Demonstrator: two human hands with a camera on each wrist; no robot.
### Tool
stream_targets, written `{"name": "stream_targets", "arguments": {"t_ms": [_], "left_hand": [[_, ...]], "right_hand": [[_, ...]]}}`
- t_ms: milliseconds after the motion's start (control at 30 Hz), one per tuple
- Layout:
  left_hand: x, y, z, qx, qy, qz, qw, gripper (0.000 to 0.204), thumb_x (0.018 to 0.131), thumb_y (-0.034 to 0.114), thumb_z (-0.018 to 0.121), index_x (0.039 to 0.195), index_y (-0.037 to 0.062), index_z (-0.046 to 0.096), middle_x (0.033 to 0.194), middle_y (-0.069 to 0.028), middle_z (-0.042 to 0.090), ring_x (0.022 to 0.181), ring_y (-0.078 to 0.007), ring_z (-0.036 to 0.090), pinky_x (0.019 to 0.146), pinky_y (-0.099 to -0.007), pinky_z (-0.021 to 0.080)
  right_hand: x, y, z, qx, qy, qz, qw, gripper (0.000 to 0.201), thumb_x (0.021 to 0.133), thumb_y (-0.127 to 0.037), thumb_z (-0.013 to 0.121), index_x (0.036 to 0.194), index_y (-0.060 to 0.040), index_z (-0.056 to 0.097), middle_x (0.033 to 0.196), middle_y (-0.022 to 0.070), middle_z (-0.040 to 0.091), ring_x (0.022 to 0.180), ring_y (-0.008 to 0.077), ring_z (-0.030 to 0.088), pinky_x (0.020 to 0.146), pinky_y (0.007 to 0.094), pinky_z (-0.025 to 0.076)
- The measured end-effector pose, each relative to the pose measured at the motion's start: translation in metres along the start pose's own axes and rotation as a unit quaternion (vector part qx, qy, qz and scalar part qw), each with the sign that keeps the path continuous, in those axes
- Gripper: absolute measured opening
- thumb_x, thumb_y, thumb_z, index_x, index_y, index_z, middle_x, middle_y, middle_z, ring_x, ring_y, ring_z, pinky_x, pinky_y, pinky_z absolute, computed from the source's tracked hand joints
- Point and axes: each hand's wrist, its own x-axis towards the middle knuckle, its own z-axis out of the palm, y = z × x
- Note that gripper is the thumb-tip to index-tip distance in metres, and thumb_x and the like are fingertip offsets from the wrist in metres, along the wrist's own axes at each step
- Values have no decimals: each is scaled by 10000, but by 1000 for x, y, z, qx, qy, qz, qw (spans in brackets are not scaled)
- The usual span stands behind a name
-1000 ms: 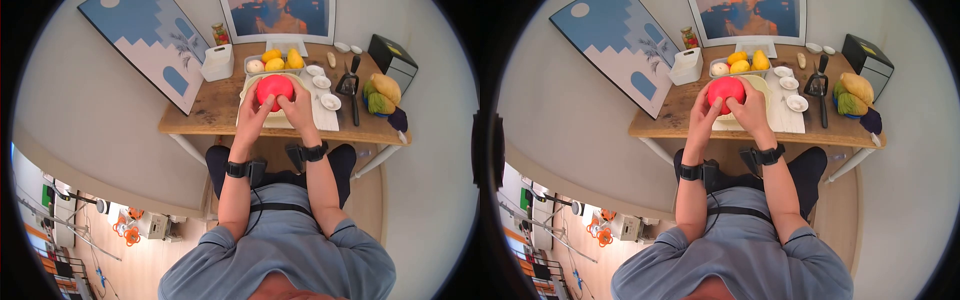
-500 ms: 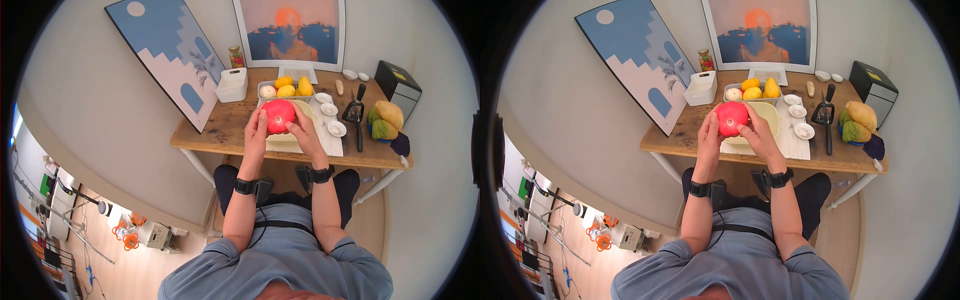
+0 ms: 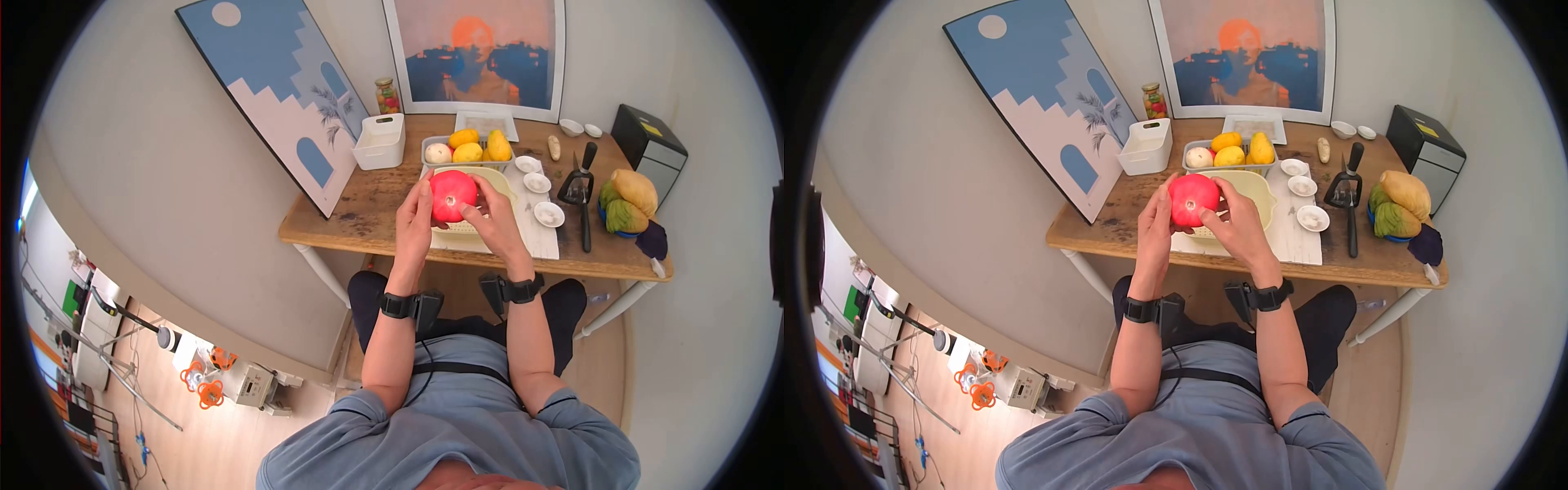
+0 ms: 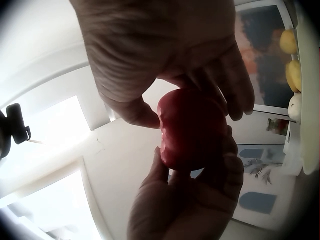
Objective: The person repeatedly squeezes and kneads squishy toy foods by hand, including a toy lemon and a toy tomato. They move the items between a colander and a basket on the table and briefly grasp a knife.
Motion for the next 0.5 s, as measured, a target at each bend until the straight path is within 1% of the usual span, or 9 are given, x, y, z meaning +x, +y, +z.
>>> {"name": "stream_targets", "arguments": {"t_ms": [33, 100, 133, 233, 300, 333, 400, 433, 500], "left_hand": [[-1, 1, 1, 0, 0, 0, 1000, 521, 1012, 400, 395, 1386, 38, 422, 1172, -77, 581, 897, -114, 610, 659, -243, 516], [-1, 3, 4, -15, 36, -4, 999, 478, 994, 354, 475, 1340, 25, 490, 1056, -59, 614, 798, -80, 579, 591, -214, 474], [0, 1, 4, -16, 36, -3, 999, 478, 994, 354, 475, 1340, 25, 490, 1056, -59, 614, 798, -80, 579, 591, -214, 474], [1, -9, 2, 14, 67, -11, 998, 465, 941, 278, 596, 1312, 13, 509, 1053, -78, 621, 790, -92, 585, 600, -216, 479], [1, -9, 4, 85, 85, 45, 992, 484, 868, 194, 695, 1277, -3, 528, 1061, -101, 628, 825, -118, 608, 654, -225, 504], [0, -7, 5, 84, 84, 46, 992, 484, 868, 194, 695, 1277, -3, 528, 1061, -101, 628, 825, -118, 608, 654, -225, 504], [-3, 0, 7, 41, 46, 31, 998, 457, 862, 136, 695, 1268, 5, 534, 1100, -96, 623, 961, -136, 598, 847, -279, 494], [-3, 0, 7, 42, 47, 31, 998, 457, 862, 136, 695, 1268, 5, 534, 1100, -96, 623, 961, -136, 598, 847, -279, 494], [-4, -2, 7, 26, 26, 61, 997, 431, 873, 148, 683, 1254, 3, 544, 1099, -92, 625, 994, -136, 591, 840, -280, 498]], "right_hand": [[0, 1, 0, 0, 0, 0, 1000, 486, 835, -172, 615, 1249, 47, 483, 1041, 130, 616, 879, 150, 603, 730, 263, 487], [1, 4, 0, -12, 1, 12, 1000, 497, 797, -189, 654, 1201, 63, 510, 994, 207, 644, 825, 259, 661, 697, 326, 536], [2, 4, 0, -13, 1, 11, 1000, 497, 797, -189, 654, 1201, 63, 510, 994, 207, 644, 825, 259, 661, 697, 326, 536], [3, 6, 3, -26, 10, 28, 999, 520, 778, -203, 675, 1195, 60, 510, 984, 215, 649, 845, 268, 664, 700, 330, 537], [4, 8, 4, -37, 27, 37, 998, 563, 760, -214, 693, 1214, 53, 494, 989, 232, 648, 859, 312, 664, 715, 360, 537], [4, 10, 5, -38, 27, 37, 998, 563, 760, -214, 693, 1214, 53, 494, 989, 232, 648, 859, 312, 664, 715, 360, 537], [3, 13, 7, -150, 50, -40, 987, 585, 746, -216, 699, 1222, 45, 481, 990, 254, 641, 862, 357, 660, 734, 392, 535], [2, 14, 9, -150, 49, -40, 987, 585, 746, -216, 699, 1222, 45, 481, 990, 254, 641, 862, 357, 660, 734, 392, 535], [2, 15, 12, -156, 110, -80, 978, 593, 722, -195, 699, 1222, 34, 478, 979, 261, 641, 854, 377, 656, 750, 409, 532]]}}
